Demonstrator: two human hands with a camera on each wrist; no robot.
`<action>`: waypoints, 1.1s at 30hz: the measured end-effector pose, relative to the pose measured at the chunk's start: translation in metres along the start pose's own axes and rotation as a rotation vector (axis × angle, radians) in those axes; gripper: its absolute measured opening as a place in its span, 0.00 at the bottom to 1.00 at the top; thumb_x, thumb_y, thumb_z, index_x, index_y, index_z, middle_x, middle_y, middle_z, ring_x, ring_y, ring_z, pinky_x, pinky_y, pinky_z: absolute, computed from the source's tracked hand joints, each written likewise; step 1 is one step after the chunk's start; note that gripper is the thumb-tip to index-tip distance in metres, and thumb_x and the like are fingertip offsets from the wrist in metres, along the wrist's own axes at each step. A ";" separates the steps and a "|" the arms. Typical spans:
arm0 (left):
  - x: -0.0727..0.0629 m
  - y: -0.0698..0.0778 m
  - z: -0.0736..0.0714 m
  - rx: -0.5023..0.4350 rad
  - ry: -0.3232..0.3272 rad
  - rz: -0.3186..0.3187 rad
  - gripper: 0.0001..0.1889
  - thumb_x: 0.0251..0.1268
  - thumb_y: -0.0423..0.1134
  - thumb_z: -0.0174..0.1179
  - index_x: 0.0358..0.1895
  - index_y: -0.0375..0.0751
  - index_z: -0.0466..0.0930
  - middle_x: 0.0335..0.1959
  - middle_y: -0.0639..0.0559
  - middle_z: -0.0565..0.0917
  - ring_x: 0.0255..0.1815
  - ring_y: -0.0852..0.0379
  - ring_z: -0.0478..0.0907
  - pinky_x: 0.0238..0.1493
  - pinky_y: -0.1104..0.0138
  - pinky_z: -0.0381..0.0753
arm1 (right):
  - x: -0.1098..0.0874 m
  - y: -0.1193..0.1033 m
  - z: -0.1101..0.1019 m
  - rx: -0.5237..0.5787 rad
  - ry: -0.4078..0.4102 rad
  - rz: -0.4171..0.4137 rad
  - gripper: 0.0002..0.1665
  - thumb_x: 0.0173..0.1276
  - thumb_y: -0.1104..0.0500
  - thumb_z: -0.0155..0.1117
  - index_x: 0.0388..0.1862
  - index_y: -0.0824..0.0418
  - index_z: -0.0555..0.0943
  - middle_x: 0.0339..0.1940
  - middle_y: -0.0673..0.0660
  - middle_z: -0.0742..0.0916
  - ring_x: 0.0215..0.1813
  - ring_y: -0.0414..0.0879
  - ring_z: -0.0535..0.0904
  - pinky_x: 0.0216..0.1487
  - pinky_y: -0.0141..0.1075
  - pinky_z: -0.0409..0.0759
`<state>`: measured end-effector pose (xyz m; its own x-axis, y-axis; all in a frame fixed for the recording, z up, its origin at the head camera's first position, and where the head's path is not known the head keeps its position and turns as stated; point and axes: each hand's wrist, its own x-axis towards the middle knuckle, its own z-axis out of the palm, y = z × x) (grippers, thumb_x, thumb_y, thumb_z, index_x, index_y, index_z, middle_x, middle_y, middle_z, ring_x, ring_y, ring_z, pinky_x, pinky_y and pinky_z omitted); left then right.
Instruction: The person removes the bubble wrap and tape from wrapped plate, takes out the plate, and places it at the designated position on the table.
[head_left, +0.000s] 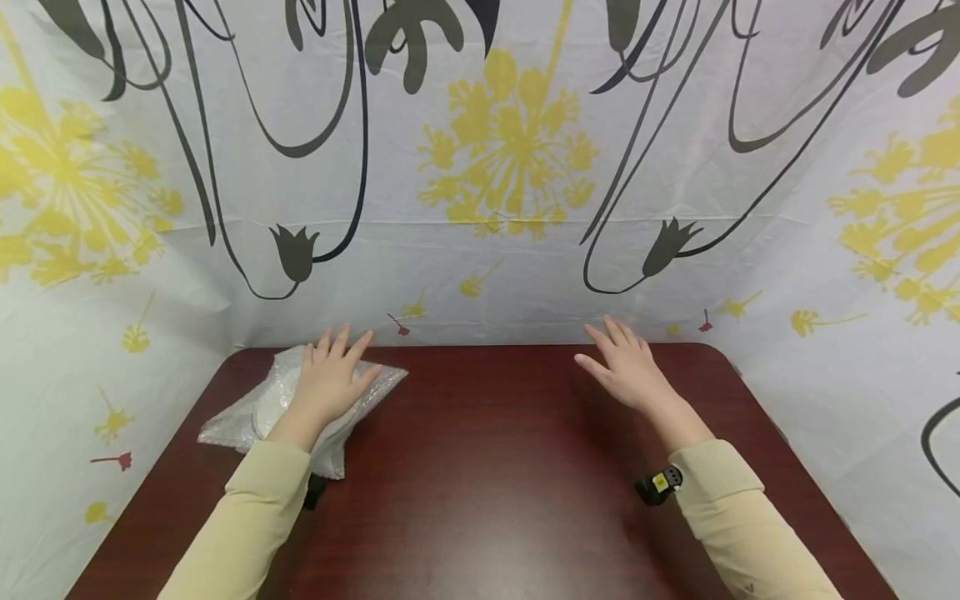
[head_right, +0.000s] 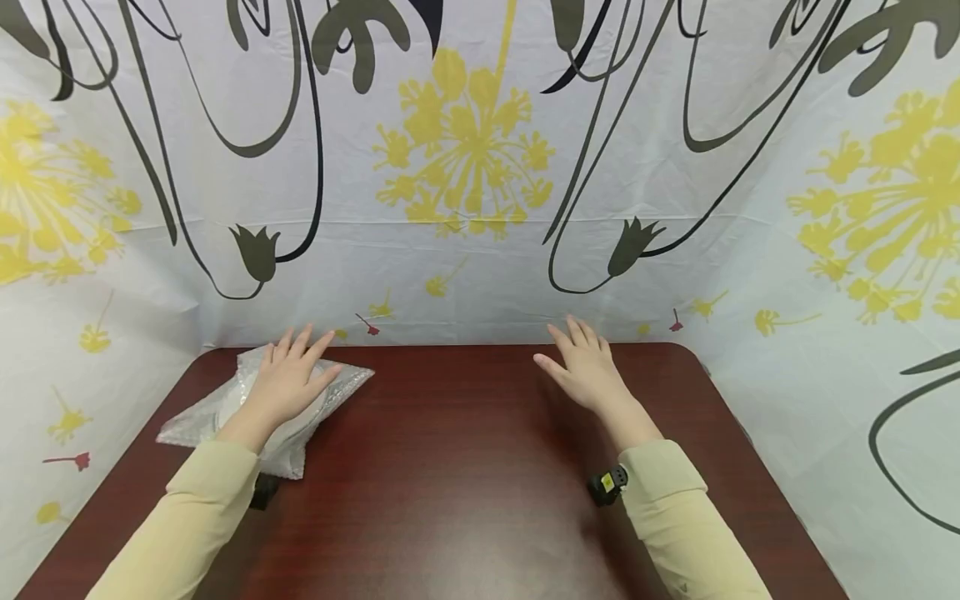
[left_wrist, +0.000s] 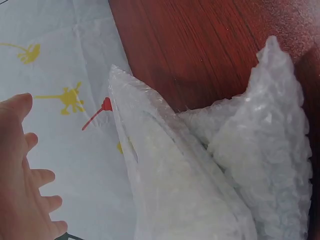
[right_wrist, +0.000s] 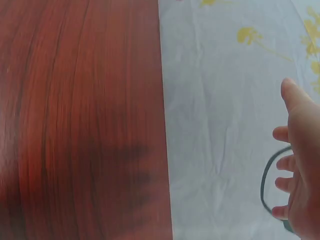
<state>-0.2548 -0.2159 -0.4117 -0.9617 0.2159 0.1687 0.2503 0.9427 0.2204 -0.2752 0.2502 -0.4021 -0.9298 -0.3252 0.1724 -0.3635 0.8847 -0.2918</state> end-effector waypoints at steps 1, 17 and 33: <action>-0.001 0.000 0.000 -0.002 0.008 0.000 0.35 0.72 0.58 0.46 0.76 0.47 0.53 0.75 0.32 0.47 0.73 0.31 0.37 0.66 0.37 0.34 | 0.000 -0.003 0.001 0.008 0.015 -0.016 0.43 0.73 0.34 0.44 0.75 0.62 0.59 0.75 0.70 0.55 0.74 0.65 0.45 0.66 0.64 0.44; -0.022 -0.010 -0.006 -0.092 0.175 0.023 0.29 0.72 0.50 0.51 0.67 0.32 0.65 0.66 0.29 0.63 0.66 0.31 0.58 0.64 0.41 0.56 | 0.002 -0.058 0.009 0.161 0.111 -0.130 0.37 0.74 0.37 0.47 0.68 0.63 0.69 0.70 0.63 0.68 0.71 0.58 0.59 0.67 0.55 0.57; -0.055 -0.038 -0.022 -0.156 0.286 -0.139 0.25 0.73 0.46 0.50 0.65 0.33 0.68 0.58 0.32 0.74 0.57 0.31 0.68 0.51 0.38 0.68 | -0.001 -0.113 0.036 0.355 0.169 -0.078 0.29 0.74 0.41 0.50 0.63 0.58 0.75 0.61 0.56 0.78 0.65 0.51 0.69 0.64 0.49 0.66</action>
<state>-0.2085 -0.2687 -0.4085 -0.9232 -0.0126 0.3841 0.1544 0.9031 0.4008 -0.2352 0.1389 -0.4035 -0.8868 -0.3014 0.3504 -0.4575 0.6794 -0.5736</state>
